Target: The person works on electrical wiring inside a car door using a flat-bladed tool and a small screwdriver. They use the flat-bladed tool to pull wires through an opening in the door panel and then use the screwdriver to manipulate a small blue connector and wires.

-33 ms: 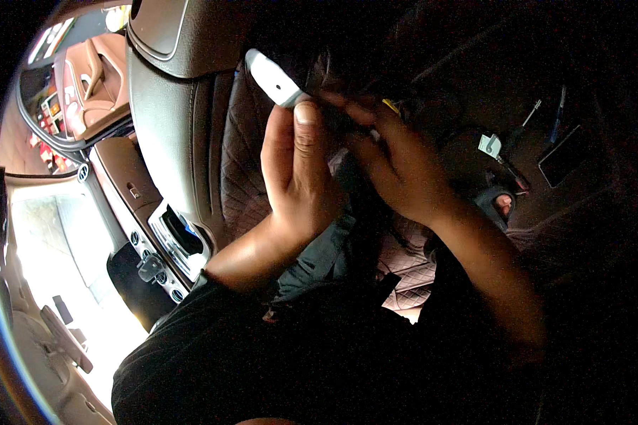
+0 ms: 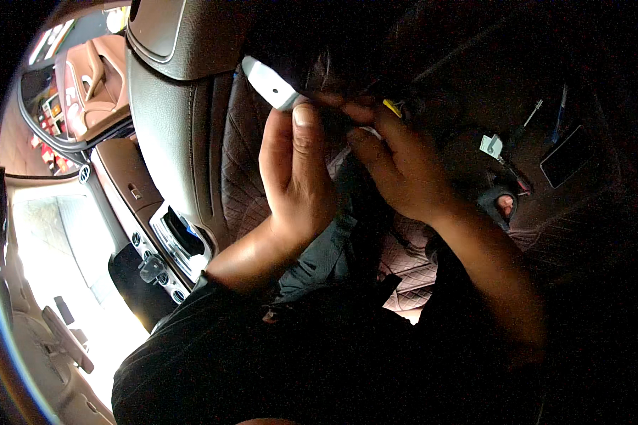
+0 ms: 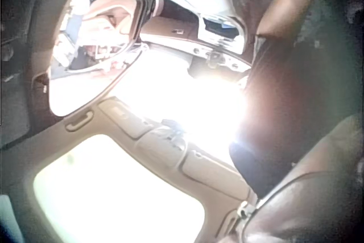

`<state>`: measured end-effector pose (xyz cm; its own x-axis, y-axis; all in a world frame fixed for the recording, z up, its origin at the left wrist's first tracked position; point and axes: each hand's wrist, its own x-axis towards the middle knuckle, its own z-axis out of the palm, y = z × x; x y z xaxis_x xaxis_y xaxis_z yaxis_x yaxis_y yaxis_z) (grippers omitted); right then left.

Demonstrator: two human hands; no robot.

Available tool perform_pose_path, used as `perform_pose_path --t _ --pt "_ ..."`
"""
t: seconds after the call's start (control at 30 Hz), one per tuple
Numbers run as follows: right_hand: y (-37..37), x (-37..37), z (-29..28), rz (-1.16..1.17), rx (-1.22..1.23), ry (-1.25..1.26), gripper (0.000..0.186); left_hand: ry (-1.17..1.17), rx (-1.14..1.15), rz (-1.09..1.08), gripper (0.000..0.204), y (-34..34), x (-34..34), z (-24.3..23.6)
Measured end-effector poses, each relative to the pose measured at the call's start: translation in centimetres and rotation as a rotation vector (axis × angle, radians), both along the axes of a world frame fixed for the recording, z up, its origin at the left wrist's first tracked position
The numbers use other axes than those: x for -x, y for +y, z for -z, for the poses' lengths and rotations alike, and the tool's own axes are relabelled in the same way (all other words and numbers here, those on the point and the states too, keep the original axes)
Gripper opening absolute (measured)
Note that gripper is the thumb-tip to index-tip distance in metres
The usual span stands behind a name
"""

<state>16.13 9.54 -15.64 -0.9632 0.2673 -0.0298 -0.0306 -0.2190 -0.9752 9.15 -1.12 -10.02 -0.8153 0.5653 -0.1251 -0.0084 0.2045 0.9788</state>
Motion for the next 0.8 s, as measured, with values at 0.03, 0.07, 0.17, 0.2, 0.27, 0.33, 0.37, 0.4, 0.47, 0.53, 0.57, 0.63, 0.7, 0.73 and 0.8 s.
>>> perform_pose_path --t 0.03,0.07,0.17,0.2,0.27,0.33,0.37,0.4,0.47,0.53,0.57,0.63,0.7,0.73,0.8 --pt "-0.1 0.2 0.2 -0.001 -0.003 -0.001 0.029 0.095 0.024 0.001 0.021 0.0 0.0 -0.1" --pt "-0.3 0.3 0.4 -0.001 -0.006 -0.002 0.027 0.022 -0.007 -0.046 0.02 0.0 0.0 0.0" --pt "-0.8 0.4 0.3 0.014 -0.001 -0.048 0.025 0.087 0.088 -0.03 0.02 -0.7 0.4 -0.3" --pt "-0.9 0.4 0.2 0.02 0.002 -0.07 0.025 0.099 0.074 -0.023 0.02 -0.6 0.6 -0.2" --pt "-1.3 0.5 0.5 0.039 -0.01 -0.06 0.024 0.119 0.04 -0.009 0.02 -0.2 0.9 -0.1" --pt "-1.5 0.6 0.6 0.042 -0.019 -0.081 0.024 0.143 0.076 -0.011 0.02 -0.1 1.0 -0.2" --pt "-1.6 0.6 0.4 0.037 -0.02 -0.108 0.024 0.154 0.094 -0.011 0.02 -0.2 1.0 -0.3" --pt "-1.6 0.6 0.2 0.039 -0.036 -0.128 0.024 0.131 0.12 -0.013 0.02 -0.3 1.1 -0.4" --pt "-1.3 0.7 -0.5 0.049 -0.072 -0.159 0.023 0.092 0.177 -0.015 0.021 -0.4 1.3 -1.0" --pt "-1.2 0.8 -0.9 0.089 -0.128 -0.142 0.023 0.044 0.087 0.009 0.022 -0.2 1.6 -1.1" --pt "-1.2 0.9 -0.8 0.121 -0.159 -0.112 0.023 0.022 0.046 0.024 0.022 0.0 1.7 -1.1" --pt "-0.4 1.2 -0.9 0.108 -0.226 -0.099 0.023 -0.031 -0.042 -0.019 0.025 0.3 1.6 -0.7" --pt "1.8 1.1 -0.9 0.023 -0.302 -0.128 0.023 -0.038 -0.102 -0.071 0.027 1.0 1.2 -0.2" --pt "2.0 1.1 -0.1 0.03 -0.308 -0.12 0.023 -0.122 -0.125 -0.118 0.026 1.6 0.9 -0.1" --pt "1.1 0.2 0.3 0.197 -0.266 -0.025 0.024 -0.074 -0.069 -0.03 0.027 1.6 0.4 -0.2"
